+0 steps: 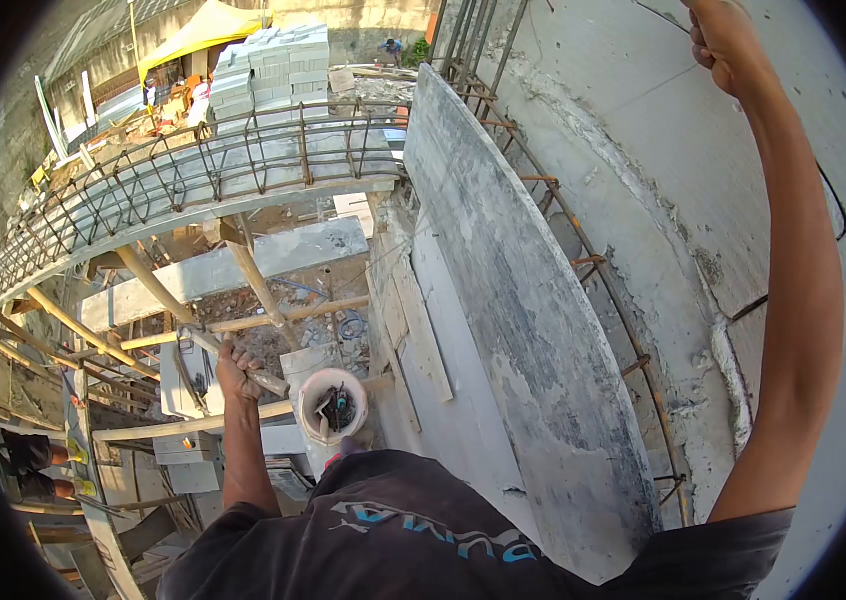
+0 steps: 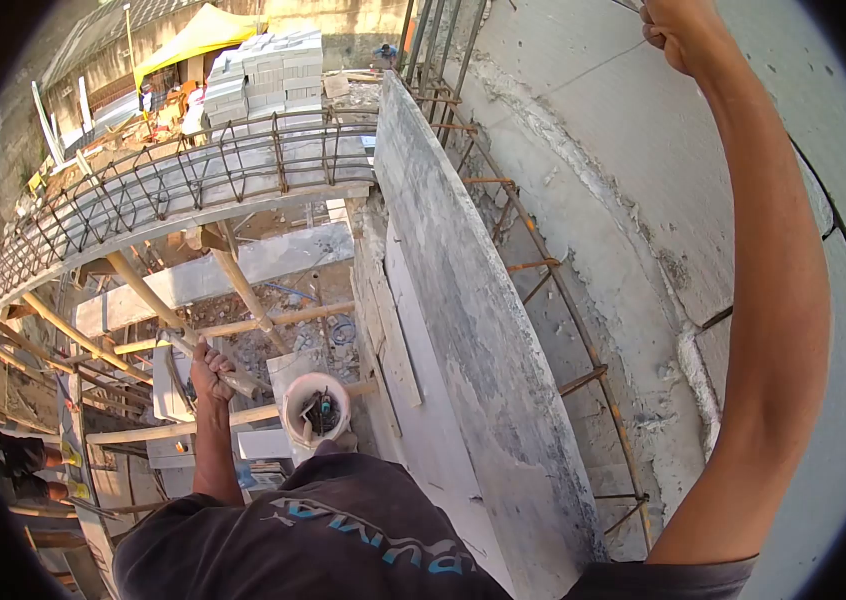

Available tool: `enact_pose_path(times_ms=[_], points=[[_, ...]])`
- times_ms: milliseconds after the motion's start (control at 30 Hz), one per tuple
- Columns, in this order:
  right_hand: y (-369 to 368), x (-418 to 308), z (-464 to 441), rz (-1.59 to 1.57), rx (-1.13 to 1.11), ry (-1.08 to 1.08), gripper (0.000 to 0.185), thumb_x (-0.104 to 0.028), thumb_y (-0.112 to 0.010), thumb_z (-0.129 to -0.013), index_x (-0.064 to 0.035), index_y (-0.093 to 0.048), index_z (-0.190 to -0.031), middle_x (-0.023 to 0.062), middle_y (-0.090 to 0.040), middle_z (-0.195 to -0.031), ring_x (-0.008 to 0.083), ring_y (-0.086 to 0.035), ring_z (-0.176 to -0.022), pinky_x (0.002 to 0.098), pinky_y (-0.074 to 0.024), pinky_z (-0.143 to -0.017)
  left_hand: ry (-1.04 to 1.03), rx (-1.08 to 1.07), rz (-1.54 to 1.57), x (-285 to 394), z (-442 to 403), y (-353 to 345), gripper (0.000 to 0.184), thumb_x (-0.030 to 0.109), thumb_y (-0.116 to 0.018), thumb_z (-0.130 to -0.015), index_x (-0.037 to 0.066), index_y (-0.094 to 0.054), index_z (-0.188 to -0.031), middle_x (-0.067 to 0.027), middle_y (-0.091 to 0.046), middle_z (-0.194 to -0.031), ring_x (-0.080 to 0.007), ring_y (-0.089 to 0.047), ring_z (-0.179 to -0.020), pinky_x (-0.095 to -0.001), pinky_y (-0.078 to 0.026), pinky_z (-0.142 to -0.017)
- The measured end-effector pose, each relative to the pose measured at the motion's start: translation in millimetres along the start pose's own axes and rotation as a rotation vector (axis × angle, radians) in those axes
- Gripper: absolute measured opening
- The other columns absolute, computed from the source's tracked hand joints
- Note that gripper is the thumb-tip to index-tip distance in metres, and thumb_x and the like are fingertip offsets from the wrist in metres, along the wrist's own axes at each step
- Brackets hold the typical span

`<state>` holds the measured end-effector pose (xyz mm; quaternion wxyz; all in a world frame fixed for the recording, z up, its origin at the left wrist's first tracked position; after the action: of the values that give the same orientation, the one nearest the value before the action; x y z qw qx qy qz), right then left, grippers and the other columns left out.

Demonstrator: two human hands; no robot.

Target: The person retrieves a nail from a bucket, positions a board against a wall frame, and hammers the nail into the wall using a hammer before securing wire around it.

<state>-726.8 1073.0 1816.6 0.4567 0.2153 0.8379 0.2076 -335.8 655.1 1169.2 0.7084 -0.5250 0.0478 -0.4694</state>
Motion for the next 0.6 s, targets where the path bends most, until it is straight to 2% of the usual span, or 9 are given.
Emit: enact_pose_path(times_ms=[67, 167, 200, 300, 400, 467, 533, 567, 600], points=[[12, -18, 25, 0.015, 0.185, 0.056, 0.026, -0.030, -0.051, -0.097, -0.0104, -0.059, -0.113, 0.0026, -0.042, -0.066, 0.0157, -0.036, -0.053, 0.0375, -0.0300, -0.047, -0.011, 0.062, -0.030, -2, 0, 12, 0.034, 0.031, -0.066, -0.097, 0.019, -0.043, -0.075, 0.0079, -0.030, -0.057, -0.0059, -0.034, -0.042, -0.0247, -0.035, -0.038], [21, -38, 54, -0.068, 0.347, 0.295, 0.020, -0.028, -0.053, -0.097, -0.0110, -0.060, -0.107, 0.0006, -0.040, -0.064, 0.0132, -0.035, -0.051, 0.0346, -0.0288, -0.046, -0.071, 0.136, -0.169, -5, 4, 19, 0.032, 0.031, -0.066, -0.097, 0.018, -0.044, -0.077, 0.0074, -0.031, -0.059, -0.0066, -0.035, -0.044, -0.0252, -0.035, -0.039], [26, -40, 52, -0.150, 0.341, 0.258, 0.016, -0.024, -0.054, -0.096, -0.0108, -0.061, -0.102, -0.0009, -0.041, -0.064, 0.0115, -0.034, -0.050, 0.0310, -0.0273, -0.044, -0.083, 0.130, -0.168, -4, 1, 21, 0.032, 0.032, -0.066, -0.097, 0.018, -0.044, -0.078, 0.0072, -0.031, -0.060, -0.0067, -0.035, -0.044, -0.0252, -0.036, -0.039], [23, -48, 57, -0.047, 0.278, 0.167, 0.015, -0.023, -0.056, -0.095, -0.0096, -0.061, -0.098, -0.0019, -0.042, -0.062, 0.0105, -0.035, -0.049, 0.0290, -0.0266, -0.043, -0.101, 0.107, -0.185, -7, 0, 29, 0.031, 0.032, -0.066, -0.097, 0.017, -0.045, -0.080, 0.0065, -0.032, -0.061, -0.0070, -0.037, -0.046, -0.0253, -0.037, -0.042], [4, -73, 101, 0.027, 0.201, 0.506, 0.016, -0.023, -0.057, -0.095, -0.0074, -0.061, -0.094, -0.0013, -0.047, -0.063, 0.0100, -0.041, -0.051, 0.0285, -0.0317, -0.044, -0.129, 0.109, -0.308, 2, 19, 6, 0.031, 0.034, -0.068, -0.096, 0.016, -0.047, -0.081, 0.0056, -0.035, -0.062, -0.0076, -0.039, -0.048, -0.0257, -0.038, -0.045], [-35, -123, 160, 0.179, 0.289, 0.319, 0.017, -0.021, -0.057, -0.095, -0.0051, -0.062, -0.094, -0.0007, -0.051, -0.066, 0.0098, -0.044, -0.053, 0.0269, -0.0353, -0.047, -0.125, 0.098, -0.419, 5, 22, -10, 0.032, 0.035, -0.069, -0.096, 0.015, -0.047, -0.081, 0.0053, -0.037, -0.063, -0.0079, -0.039, -0.048, -0.0265, -0.038, -0.045], [-54, -131, 170, 0.167, 0.245, 0.487, 0.017, -0.018, -0.056, -0.096, -0.0030, -0.062, -0.094, 0.0000, -0.055, -0.068, 0.0095, -0.047, -0.055, 0.0260, -0.0385, -0.050, -0.149, 0.014, -0.526, 6, 38, -44, 0.033, 0.036, -0.070, -0.095, 0.014, -0.049, -0.082, 0.0049, -0.039, -0.062, -0.0082, -0.040, -0.049, -0.0272, -0.040, -0.046], [-60, -109, 160, 0.071, 0.153, 0.747, 0.016, -0.017, -0.056, -0.097, -0.0019, -0.062, -0.094, 0.0005, -0.056, -0.069, 0.0094, -0.049, -0.057, 0.0259, -0.0400, -0.051, -0.103, -0.041, -0.517, 1, 49, -63, 0.032, 0.036, -0.071, -0.094, 0.013, -0.051, -0.083, 0.0047, -0.039, -0.062, -0.0082, -0.041, -0.049, -0.0274, -0.040, -0.047], [-73, -101, 169, 0.057, 0.179, 0.917, 0.016, -0.015, -0.056, -0.097, -0.0011, -0.062, -0.094, 0.0012, -0.057, -0.069, 0.0091, -0.051, -0.059, 0.0261, -0.0413, -0.053, -0.058, -0.097, -0.509, -5, 57, -82, 0.031, 0.035, -0.071, -0.094, 0.012, -0.053, -0.084, 0.0045, -0.039, -0.062, -0.0082, -0.041, -0.049, -0.0275, -0.041, -0.047]])
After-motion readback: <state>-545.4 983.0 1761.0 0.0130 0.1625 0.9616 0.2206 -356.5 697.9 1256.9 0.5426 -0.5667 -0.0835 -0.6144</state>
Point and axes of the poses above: each hand's wrist, its own z-axis away from the middle knuckle, its own y-axis out of the back of the hand, x = y × z, the point moved 4 cm from there along -z, towards the middle knuckle
